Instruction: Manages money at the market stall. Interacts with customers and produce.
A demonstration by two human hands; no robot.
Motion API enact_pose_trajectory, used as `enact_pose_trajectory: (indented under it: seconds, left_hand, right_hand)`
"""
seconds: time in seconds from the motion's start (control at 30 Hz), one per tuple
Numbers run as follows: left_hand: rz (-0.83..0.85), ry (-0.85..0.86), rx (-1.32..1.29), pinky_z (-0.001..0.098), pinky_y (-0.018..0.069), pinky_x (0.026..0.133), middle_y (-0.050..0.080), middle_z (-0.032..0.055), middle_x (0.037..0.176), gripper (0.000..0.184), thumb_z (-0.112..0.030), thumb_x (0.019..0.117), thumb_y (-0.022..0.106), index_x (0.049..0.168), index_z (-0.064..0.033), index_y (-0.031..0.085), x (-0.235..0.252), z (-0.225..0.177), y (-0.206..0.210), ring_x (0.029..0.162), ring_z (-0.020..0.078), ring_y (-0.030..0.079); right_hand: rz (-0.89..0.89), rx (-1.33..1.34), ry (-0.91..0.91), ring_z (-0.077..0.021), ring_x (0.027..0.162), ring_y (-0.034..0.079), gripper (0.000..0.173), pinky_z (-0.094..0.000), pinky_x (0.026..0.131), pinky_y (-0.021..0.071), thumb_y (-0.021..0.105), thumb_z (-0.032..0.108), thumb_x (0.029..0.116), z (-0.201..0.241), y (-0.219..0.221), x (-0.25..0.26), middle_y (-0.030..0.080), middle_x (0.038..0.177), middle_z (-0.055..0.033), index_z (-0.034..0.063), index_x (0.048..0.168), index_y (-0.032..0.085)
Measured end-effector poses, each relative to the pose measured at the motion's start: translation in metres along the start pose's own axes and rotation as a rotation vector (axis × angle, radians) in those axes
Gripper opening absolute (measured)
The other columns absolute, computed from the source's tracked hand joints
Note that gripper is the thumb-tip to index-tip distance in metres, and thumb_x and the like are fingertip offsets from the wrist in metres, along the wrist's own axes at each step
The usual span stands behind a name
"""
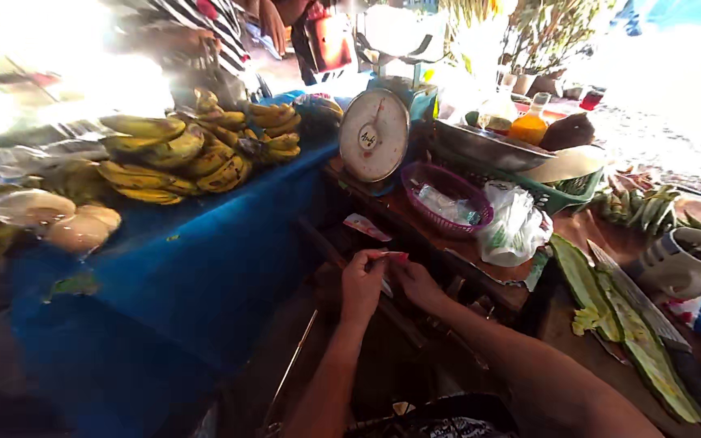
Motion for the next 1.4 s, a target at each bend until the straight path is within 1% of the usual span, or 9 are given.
enact_pose_trajectory:
  seconds: [0.3,0.4,0.57,0.63,0.67,0.73,0.87,1.0,1.4]
  left_hand:
    - [-0.207,0.055,0.079,0.0319,0.0566,0.078,0.069,0.0088,0.091,0.015,-0.009,0.101,0.06,0.109,0.003,0.065,0.043,-0.035,-0.031,0.082,0.012,0.067]
    - [-0.286,0.009,0.158,0.0427,0.0575,0.083,0.068,0.0155,0.101,0.028,-0.015,0.1036,0.057,0.126,0.002,0.056,0.072,-0.041,-0.054,0.089,0.0216,0.069]
    - [-0.235,-0.063,0.255,0.0493,0.0558,0.088,0.066,0.0223,0.118,0.081,-0.009,0.1012,0.06,0.165,-0.016,0.011,0.099,-0.042,-0.076,0.098,0.0308,0.068]
    - [-0.16,-0.026,0.284,0.0513,0.0493,0.104,0.06,0.0193,0.14,0.054,-0.005,0.1027,0.054,0.155,-0.0075,0.04,0.106,-0.044,-0.08,0.123,0.0314,0.062]
    - [-0.161,-0.018,0.295,0.0504,0.0486,0.104,0.064,0.0179,0.133,0.034,-0.003,0.103,0.053,0.137,-0.0027,0.059,0.111,-0.045,-0.083,0.122,0.03,0.062]
    - [-0.175,-0.04,0.28,0.0475,0.0499,0.097,0.07,0.0165,0.116,0.022,-0.003,0.1028,0.051,0.113,0.0009,0.071,0.122,-0.044,-0.089,0.11,0.0262,0.065]
    - [-0.227,-0.094,0.049,0.0442,0.0519,0.1,0.064,0.0218,0.13,0.035,0.0,0.0976,0.058,0.132,0.0049,0.061,0.143,-0.043,-0.098,0.116,0.0262,0.064]
    - [-0.241,-0.103,-0.114,0.0333,0.0584,0.077,0.058,0.0209,0.131,0.071,0.01,0.0864,0.067,0.151,-0.003,0.042,0.167,-0.05,-0.098,0.089,0.0197,0.066]
    - [-0.281,-0.16,0.047,0.0424,0.0591,0.08,0.051,0.0196,0.143,0.087,0.007,0.08,0.075,0.155,-0.0121,0.036,0.213,-0.053,-0.097,0.105,0.027,0.064]
  right_hand:
    - [0.152,0.098,0.127,-0.0071,0.069,0.065,0.019,-0.0248,0.063,0.056,0.06,0.014,0.1014,0.038,-0.013,-0.025,0.069,0.087,-0.0023,0.0017,0.115,0.065]
    - [0.225,-0.107,0.062,-0.0071,0.079,0.067,0.023,-0.0262,0.076,0.0564,0.055,0.015,0.1042,0.057,-0.024,-0.049,0.071,0.093,-0.0036,0.0036,0.12,0.068]
    - [0.234,-0.597,-0.23,-0.0238,0.11,0.07,0.028,-0.0428,0.102,0.0525,0.051,0.013,0.1037,0.066,-0.056,-0.088,0.073,0.115,-0.0128,0.0041,0.123,0.07]
    - [0.128,-0.847,-0.429,-0.0304,0.11,0.07,0.024,-0.0489,0.101,0.0525,0.055,0.012,0.0992,0.057,-0.071,-0.1,0.075,0.108,-0.0122,0.0058,0.114,0.073]
    - [0.072,-0.948,-0.504,-0.0315,0.112,0.069,0.023,-0.0505,0.102,0.0523,0.056,0.015,0.0974,0.049,-0.079,-0.105,0.075,0.108,-0.0102,0.0082,0.11,0.074]
    - [-0.009,-1.049,-0.579,-0.0347,0.126,0.062,0.022,-0.0567,0.108,0.0465,0.055,0.02,0.0979,0.033,-0.094,-0.112,0.073,0.118,-0.0067,0.0121,0.106,0.074]
    - [-0.065,-1.123,-0.631,-0.0362,0.139,0.051,0.027,-0.0613,0.112,0.0401,0.052,0.023,0.0992,0.004,-0.104,-0.122,0.065,0.141,-0.0003,0.0173,0.109,0.076]
    - [-0.129,-1.187,-0.672,-0.0334,0.136,0.055,0.029,-0.0541,0.111,0.0446,0.05,0.026,0.0999,0.003,-0.101,-0.122,0.066,0.138,0.002,0.0183,0.109,0.077]
    - [-0.118,-1.179,-0.618,-0.0306,0.139,0.052,0.028,-0.0521,0.111,0.044,0.05,0.025,0.1009,0.0,-0.101,-0.12,0.065,0.14,0.0044,0.0186,0.112,0.075]
Point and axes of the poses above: each hand's wrist, its own x-axis towards the middle knuckle, its own y-axis out of the palm, z = x × y, the point moved 7 cm from there along x, towards the middle knuckle
